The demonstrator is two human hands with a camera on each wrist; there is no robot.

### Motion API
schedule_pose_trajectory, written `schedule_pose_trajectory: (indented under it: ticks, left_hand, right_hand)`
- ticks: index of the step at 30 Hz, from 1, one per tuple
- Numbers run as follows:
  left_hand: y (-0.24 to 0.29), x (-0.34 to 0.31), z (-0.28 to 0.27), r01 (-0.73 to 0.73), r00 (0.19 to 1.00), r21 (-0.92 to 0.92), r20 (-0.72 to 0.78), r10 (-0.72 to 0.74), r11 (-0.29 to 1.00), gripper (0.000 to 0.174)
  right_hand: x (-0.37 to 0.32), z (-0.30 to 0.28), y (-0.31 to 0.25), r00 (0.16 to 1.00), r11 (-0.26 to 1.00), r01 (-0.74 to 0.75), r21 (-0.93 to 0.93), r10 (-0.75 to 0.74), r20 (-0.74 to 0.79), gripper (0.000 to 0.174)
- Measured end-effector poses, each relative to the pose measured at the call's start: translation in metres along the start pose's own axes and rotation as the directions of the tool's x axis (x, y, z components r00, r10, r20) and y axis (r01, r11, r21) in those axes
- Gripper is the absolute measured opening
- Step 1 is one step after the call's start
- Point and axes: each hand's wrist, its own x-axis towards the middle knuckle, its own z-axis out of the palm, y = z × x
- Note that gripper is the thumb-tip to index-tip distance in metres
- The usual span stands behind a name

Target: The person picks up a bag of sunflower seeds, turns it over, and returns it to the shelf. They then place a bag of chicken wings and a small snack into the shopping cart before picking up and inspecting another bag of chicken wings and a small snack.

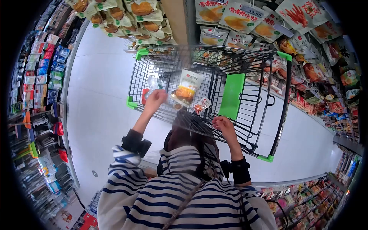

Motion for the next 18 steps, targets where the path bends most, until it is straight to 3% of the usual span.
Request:
schedule_pose_trajectory:
  ticks: [1, 5, 8, 9, 12, 18]
  left_hand:
    - [-0.047, 0.034, -0.012, -0.06, 0.996, 0.151, 0.075, 0.049, 0.987, 0.023]
    - [-0.121, 0.108, -0.014, 0.101, 0.985, 0.529, 0.063, -0.158, 0.843, 0.026]
    - [-0.162, 0.154, -0.01, 0.083, 0.984, 0.782, 0.032, -0.173, 0.617, 0.03]
    - [-0.153, 0.16, -0.005, 0.073, 0.983, 0.765, 0.053, -0.175, 0.64, 0.027]
    - [-0.189, 0.19, 0.004, 0.094, 0.987, 0.795, 0.005, -0.162, 0.599, 0.027]
    - [-0.238, 0.214, 0.016, 0.118, 0.927, 0.852, 0.089, -0.364, 0.51, 0.05]
  right_hand:
    - [0.002, 0.002, 0.001, 0.999, 0.999, -0.042, 0.032, 0.042, -0.013, 0.016]
    - [0.014, 0.008, 0.024, 0.994, 0.995, -0.084, 0.048, 0.088, -0.069, 0.016]
    - [0.019, 0.01, 0.044, 0.985, 0.991, -0.115, 0.07, 0.122, -0.121, 0.015]
    - [0.022, 0.009, 0.049, 0.981, 0.989, -0.129, 0.075, 0.138, -0.135, 0.015]
    - [0.033, 0.009, 0.06, 0.959, 0.976, -0.171, 0.138, 0.197, -0.203, 0.015]
    - [0.062, 0.015, 0.048, 0.931, 0.973, -0.164, 0.16, 0.206, -0.3, 0.014]
